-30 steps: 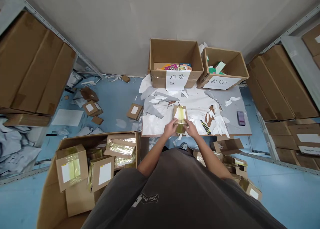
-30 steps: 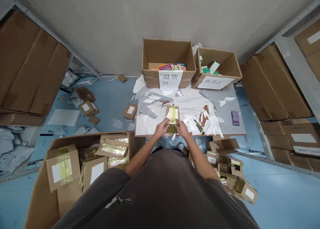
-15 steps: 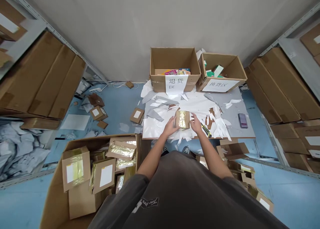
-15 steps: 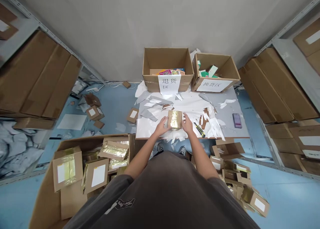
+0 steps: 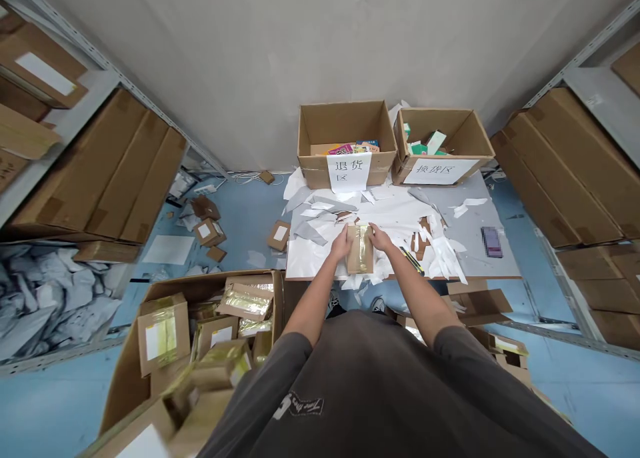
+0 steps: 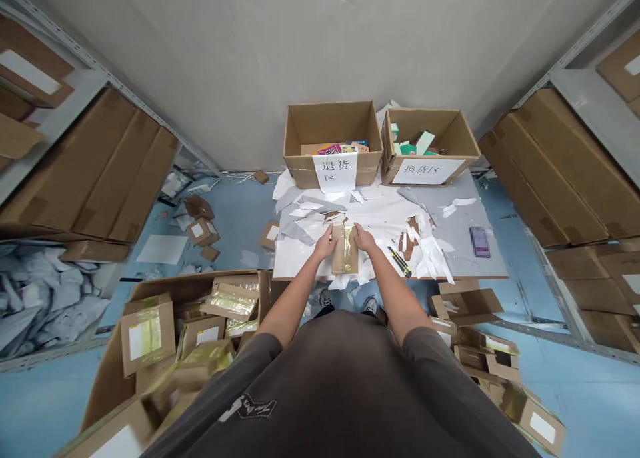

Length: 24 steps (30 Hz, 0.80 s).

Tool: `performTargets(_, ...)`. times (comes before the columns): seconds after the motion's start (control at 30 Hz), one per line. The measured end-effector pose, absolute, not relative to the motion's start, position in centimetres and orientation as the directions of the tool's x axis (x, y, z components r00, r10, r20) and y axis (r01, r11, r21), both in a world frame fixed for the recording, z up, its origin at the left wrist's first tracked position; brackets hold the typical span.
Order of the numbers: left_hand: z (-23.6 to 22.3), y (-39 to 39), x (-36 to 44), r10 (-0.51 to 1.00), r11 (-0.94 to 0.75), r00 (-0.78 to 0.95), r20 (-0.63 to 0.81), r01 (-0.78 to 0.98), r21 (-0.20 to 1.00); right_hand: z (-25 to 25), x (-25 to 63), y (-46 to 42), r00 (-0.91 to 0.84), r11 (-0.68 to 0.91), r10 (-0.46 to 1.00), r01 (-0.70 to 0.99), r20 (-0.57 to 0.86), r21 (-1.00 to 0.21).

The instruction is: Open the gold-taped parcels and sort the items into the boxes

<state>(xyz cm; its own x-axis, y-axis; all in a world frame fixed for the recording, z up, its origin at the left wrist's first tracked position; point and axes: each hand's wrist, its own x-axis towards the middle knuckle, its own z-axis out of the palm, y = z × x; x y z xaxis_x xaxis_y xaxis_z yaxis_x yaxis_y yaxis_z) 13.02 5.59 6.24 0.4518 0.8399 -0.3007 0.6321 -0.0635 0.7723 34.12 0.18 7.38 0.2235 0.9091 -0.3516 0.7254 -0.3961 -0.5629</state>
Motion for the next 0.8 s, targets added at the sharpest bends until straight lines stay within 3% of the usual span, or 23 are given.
performTargets(0.07,5.2,5.4,13.0,0.810,-0.045,0.477,-0.340,0.630,0.775,6.4,33.8,0.2,0.197,-0.415,0.892,0.712,-0.406,-0.567)
performTargets(0.23,2.5,0.8,9.3,0.807,-0.111,0.539,-0.241,0.540,0.834,3.4,32.6,-5.8,0.086,-0.285,0.945,0.685,-0.315,-0.670)
performTargets(0.37,1.9,-3.0,7.8,0.757,-0.085,0.581,-0.298,0.540,0.837,2.1,30.2,-10.8,-0.047,-0.211,0.945,0.671,-0.325,-0.711)
performTargets(0.5,3.8,-2.5,8.7,0.827,-0.053,0.471,-0.307,0.609,0.791,3.7,29.3,-10.7,0.109,-0.298,0.941,0.721,-0.321,-0.626)
performTargets(0.67,7.0,2.0,10.5,0.885,-0.156,0.428,-0.182,0.643,0.750,7.8,32.3,-5.1,0.186,-0.287,0.951,0.825,-0.245,-0.487)
performTargets(0.8,7.3,5.0,13.3,0.872,-0.080,0.416,-0.257,0.640,0.764,9.1,33.7,-0.1,0.265,-0.373,0.919,0.826,-0.293,-0.424)
